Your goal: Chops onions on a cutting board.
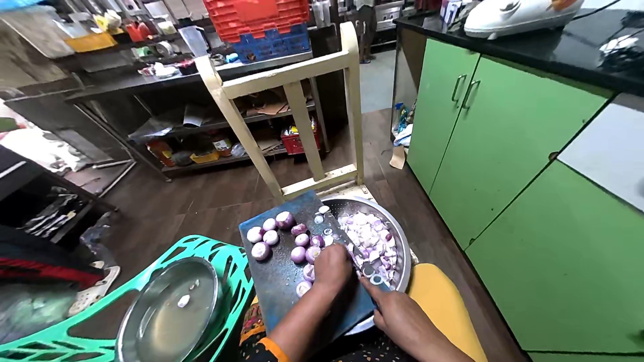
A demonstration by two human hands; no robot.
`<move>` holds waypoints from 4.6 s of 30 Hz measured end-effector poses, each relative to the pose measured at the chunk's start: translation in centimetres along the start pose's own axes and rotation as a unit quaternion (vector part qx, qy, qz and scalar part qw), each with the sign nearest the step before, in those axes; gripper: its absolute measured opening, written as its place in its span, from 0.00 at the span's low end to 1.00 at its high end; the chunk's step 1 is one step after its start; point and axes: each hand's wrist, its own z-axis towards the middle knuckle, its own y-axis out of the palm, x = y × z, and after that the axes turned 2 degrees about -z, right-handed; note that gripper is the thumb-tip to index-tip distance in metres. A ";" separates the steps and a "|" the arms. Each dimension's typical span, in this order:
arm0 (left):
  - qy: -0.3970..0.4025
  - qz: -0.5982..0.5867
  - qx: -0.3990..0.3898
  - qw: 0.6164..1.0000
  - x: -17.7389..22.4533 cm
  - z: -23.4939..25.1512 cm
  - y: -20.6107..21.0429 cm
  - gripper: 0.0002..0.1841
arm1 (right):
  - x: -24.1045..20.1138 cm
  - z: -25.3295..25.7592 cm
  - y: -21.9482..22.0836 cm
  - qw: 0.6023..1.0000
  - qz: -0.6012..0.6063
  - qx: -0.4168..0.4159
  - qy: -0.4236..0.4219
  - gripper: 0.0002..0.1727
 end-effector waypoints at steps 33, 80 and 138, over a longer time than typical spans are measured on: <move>0.065 -0.109 0.014 0.992 -3.3 -0.7 -0.6 0.15 | 0.1 -1.0 -0.6 0.999 0.014 0.041 0.003 0.42; 0.021 -0.016 -0.010 1.000 -2.0 -0.7 -1.6 0.07 | -2.1 -2.4 -0.3 0.999 -0.031 0.013 -0.027 0.42; 0.052 0.024 -0.036 0.998 -0.5 -1.0 -1.2 0.11 | -1.3 -3.0 -0.4 0.999 -0.032 -0.021 0.001 0.43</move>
